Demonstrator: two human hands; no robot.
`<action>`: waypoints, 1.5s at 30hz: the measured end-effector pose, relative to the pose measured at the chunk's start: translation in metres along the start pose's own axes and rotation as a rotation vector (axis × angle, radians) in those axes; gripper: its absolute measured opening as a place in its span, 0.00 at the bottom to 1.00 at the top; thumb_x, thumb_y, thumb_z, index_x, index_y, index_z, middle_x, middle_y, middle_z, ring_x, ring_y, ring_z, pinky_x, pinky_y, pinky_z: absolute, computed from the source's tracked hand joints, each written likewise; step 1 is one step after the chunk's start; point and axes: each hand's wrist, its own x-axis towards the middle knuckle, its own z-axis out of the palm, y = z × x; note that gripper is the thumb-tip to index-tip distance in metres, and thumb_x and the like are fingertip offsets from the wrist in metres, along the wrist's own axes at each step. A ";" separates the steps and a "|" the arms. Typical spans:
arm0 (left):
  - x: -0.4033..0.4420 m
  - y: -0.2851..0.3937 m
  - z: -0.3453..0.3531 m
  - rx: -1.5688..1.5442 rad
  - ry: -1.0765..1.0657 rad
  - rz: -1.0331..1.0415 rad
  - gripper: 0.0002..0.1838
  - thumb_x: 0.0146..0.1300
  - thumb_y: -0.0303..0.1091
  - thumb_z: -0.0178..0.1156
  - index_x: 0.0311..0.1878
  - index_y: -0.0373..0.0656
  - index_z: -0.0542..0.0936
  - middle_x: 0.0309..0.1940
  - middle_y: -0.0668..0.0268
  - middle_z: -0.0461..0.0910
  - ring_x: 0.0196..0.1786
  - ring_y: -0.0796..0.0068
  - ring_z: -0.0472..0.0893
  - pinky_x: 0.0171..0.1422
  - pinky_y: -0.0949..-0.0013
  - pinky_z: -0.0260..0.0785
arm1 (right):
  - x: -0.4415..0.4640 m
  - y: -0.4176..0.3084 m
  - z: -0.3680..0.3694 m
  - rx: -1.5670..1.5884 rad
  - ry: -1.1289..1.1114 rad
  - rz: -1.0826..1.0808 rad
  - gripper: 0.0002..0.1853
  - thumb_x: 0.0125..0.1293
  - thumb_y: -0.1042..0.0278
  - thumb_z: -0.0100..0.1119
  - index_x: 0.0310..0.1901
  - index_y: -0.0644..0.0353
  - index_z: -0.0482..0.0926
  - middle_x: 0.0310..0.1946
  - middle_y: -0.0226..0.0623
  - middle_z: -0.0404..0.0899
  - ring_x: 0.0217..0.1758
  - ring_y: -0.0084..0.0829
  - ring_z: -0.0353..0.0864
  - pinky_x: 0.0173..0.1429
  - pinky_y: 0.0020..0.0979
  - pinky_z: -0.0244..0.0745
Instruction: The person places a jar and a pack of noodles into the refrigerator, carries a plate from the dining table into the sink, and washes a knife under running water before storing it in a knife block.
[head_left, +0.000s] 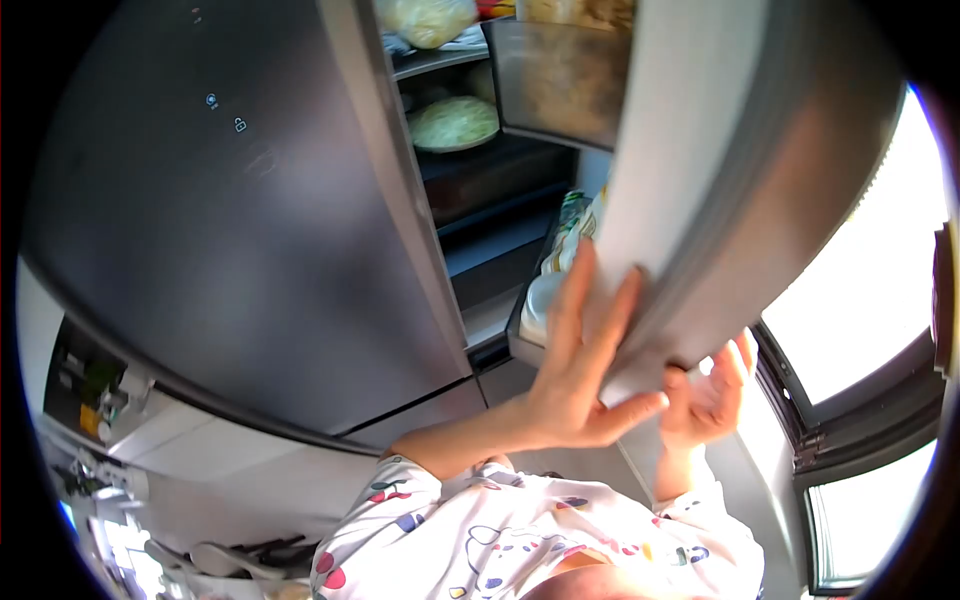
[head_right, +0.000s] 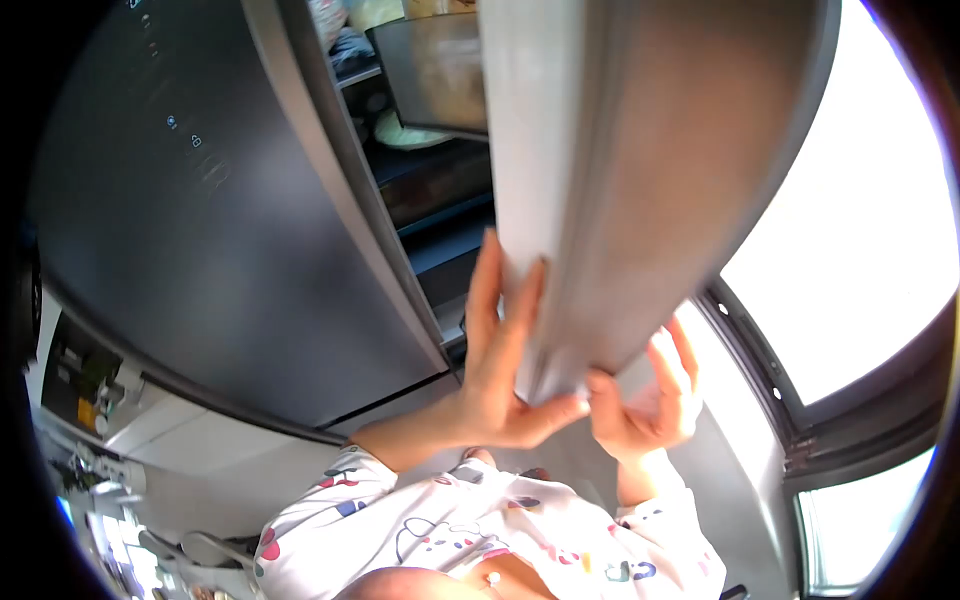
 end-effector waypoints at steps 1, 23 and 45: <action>0.008 -0.001 -0.018 0.120 -0.018 0.029 0.45 0.60 0.45 0.65 0.73 0.28 0.56 0.74 0.34 0.37 0.77 0.35 0.43 0.77 0.49 0.42 | 0.003 -0.002 0.020 0.062 -0.031 -0.032 0.25 0.51 0.77 0.71 0.53 0.68 0.76 0.58 0.58 0.74 0.61 0.50 0.75 0.63 0.43 0.71; 0.017 -0.063 -0.133 0.963 -0.024 0.011 0.35 0.68 0.54 0.51 0.63 0.28 0.70 0.69 0.47 0.64 0.71 0.53 0.66 0.76 0.50 0.45 | 0.008 -0.008 0.262 0.052 -0.019 -0.144 0.17 0.64 0.66 0.61 0.53 0.63 0.82 0.60 0.48 0.75 0.65 0.49 0.72 0.69 0.48 0.64; -0.150 0.138 -0.082 1.161 0.444 -0.515 0.46 0.59 0.39 0.67 0.74 0.33 0.52 0.73 0.42 0.54 0.72 0.42 0.62 0.74 0.48 0.57 | -0.107 -0.134 0.190 1.794 -0.898 0.060 0.15 0.63 0.77 0.52 0.46 0.80 0.79 0.47 0.60 0.81 0.53 0.50 0.81 0.59 0.43 0.75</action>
